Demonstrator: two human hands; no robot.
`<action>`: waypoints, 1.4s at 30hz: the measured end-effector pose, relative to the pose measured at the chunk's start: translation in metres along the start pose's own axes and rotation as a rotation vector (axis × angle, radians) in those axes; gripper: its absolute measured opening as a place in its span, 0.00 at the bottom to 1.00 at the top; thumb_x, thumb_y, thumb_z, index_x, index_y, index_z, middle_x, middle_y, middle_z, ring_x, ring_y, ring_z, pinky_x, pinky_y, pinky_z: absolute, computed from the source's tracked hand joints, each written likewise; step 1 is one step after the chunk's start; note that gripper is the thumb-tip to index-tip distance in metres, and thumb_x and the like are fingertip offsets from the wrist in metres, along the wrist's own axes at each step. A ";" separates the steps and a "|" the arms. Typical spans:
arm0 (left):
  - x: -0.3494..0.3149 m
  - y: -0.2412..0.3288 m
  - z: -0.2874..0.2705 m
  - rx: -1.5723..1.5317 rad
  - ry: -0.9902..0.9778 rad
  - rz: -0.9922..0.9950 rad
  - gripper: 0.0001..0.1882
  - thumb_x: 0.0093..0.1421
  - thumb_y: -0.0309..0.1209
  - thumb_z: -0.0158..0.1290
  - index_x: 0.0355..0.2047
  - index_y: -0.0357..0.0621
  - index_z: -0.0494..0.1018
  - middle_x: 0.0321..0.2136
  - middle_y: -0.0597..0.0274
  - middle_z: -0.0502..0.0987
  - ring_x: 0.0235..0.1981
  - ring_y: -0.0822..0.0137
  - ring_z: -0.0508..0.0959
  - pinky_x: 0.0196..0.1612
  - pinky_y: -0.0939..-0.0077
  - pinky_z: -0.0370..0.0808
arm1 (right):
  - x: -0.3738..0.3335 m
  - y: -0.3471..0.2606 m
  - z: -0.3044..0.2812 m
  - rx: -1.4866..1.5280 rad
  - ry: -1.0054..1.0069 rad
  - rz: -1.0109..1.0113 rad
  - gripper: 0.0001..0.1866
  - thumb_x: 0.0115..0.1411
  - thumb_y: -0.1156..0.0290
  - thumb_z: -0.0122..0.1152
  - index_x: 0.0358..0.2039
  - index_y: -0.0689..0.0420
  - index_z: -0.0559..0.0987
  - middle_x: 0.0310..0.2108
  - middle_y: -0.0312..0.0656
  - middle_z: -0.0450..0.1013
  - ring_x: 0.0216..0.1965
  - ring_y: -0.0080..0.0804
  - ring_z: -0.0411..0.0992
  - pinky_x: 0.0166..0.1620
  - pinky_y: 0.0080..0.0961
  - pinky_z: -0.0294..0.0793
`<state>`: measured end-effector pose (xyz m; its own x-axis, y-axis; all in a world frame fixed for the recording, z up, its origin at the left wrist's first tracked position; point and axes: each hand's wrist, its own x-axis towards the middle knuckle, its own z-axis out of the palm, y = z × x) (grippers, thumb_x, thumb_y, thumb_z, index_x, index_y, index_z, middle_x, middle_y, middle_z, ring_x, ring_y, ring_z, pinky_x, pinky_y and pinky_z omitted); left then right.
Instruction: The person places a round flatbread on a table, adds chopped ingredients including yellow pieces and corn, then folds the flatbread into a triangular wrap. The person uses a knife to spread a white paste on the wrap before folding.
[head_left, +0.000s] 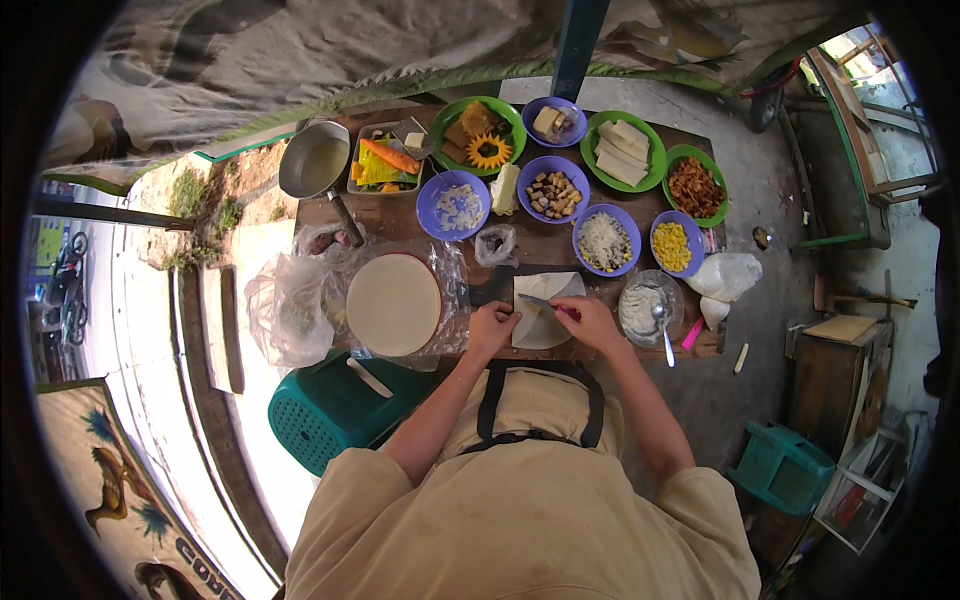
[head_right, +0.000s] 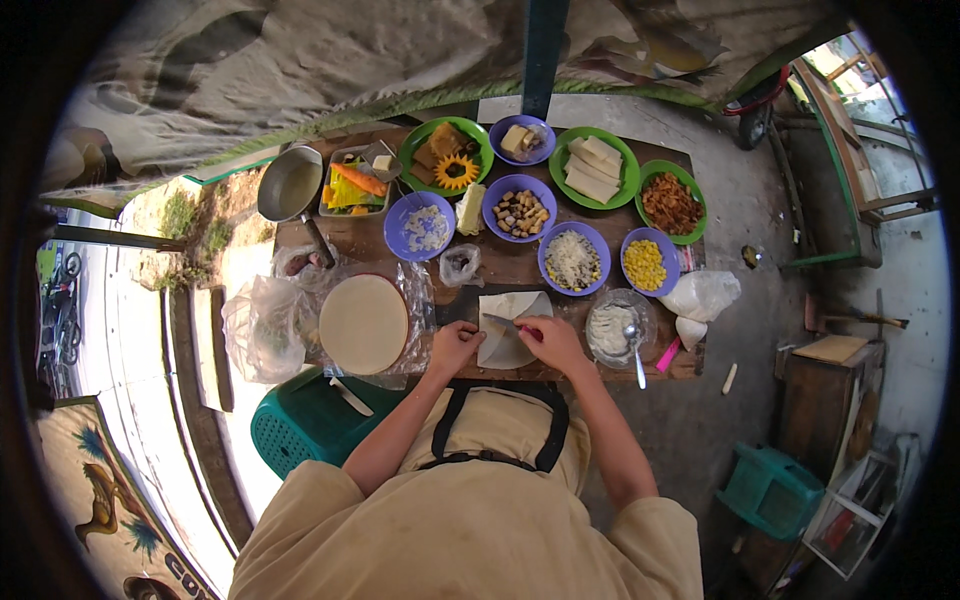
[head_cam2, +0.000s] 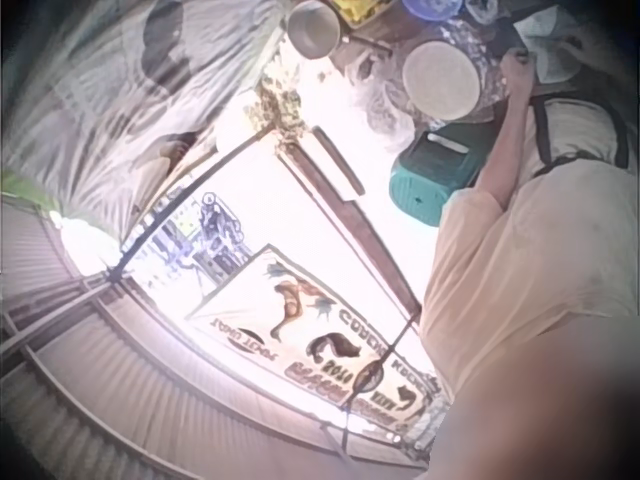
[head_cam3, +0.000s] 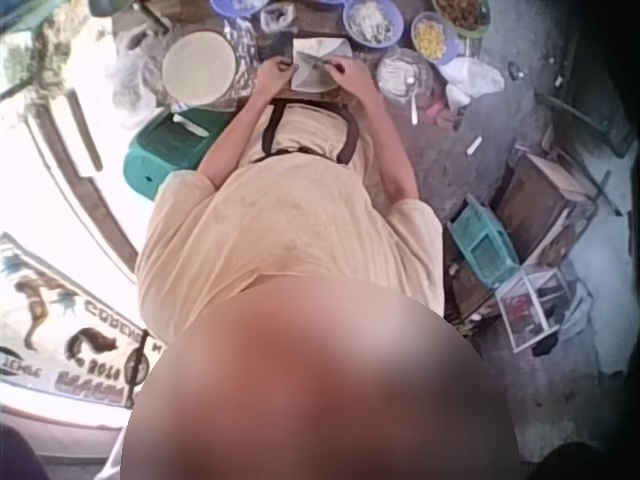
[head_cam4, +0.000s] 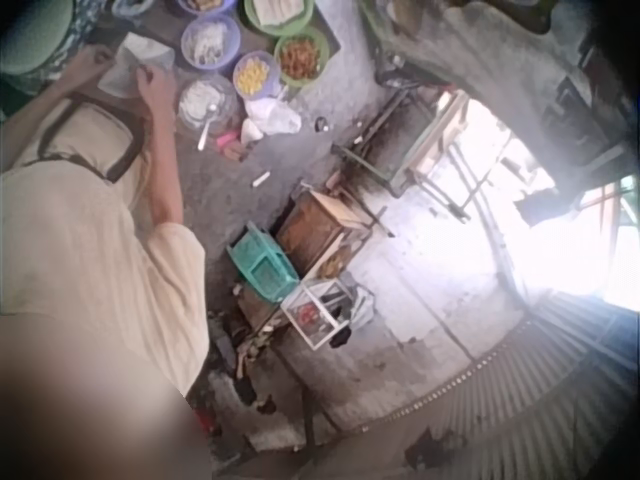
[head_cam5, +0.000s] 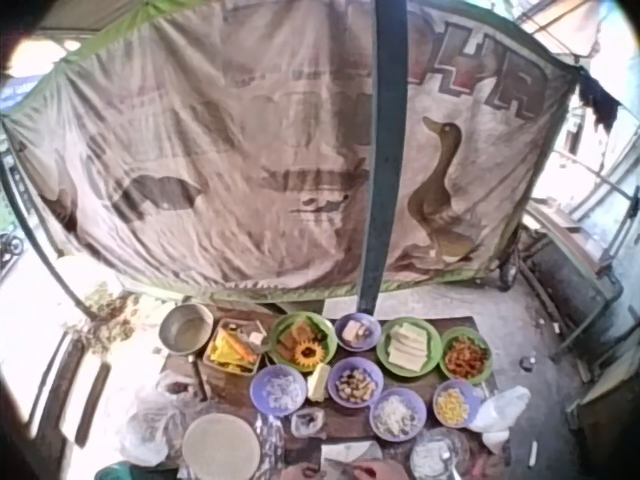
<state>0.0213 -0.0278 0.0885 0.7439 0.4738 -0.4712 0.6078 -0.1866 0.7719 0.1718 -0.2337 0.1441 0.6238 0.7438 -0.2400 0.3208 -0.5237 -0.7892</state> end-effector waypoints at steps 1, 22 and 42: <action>0.000 0.000 0.000 0.009 0.005 0.021 0.19 0.59 0.37 0.67 0.44 0.33 0.82 0.27 0.55 0.86 0.29 0.67 0.87 0.36 0.71 0.82 | -0.002 0.002 -0.001 0.056 -0.011 0.016 0.15 0.65 0.66 0.66 0.50 0.55 0.85 0.39 0.48 0.83 0.35 0.40 0.82 0.41 0.35 0.79; -0.005 0.002 -0.002 0.011 -0.049 -0.008 0.20 0.62 0.38 0.65 0.44 0.32 0.82 0.28 0.53 0.87 0.28 0.67 0.88 0.35 0.72 0.82 | -0.014 0.021 0.004 0.078 0.169 0.119 0.15 0.64 0.67 0.68 0.51 0.55 0.85 0.31 0.44 0.81 0.28 0.27 0.74 0.37 0.28 0.77; -0.016 0.008 0.004 0.083 0.075 0.018 0.19 0.59 0.39 0.66 0.43 0.36 0.83 0.28 0.53 0.86 0.31 0.58 0.87 0.38 0.64 0.82 | -0.005 -0.001 -0.008 0.095 0.007 0.122 0.15 0.64 0.64 0.66 0.50 0.53 0.86 0.34 0.47 0.82 0.32 0.40 0.79 0.39 0.36 0.78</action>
<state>0.0148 -0.0402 0.1006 0.7340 0.5321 -0.4220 0.6178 -0.2649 0.7404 0.1738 -0.2399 0.1509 0.6589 0.6739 -0.3342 0.1738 -0.5686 -0.8040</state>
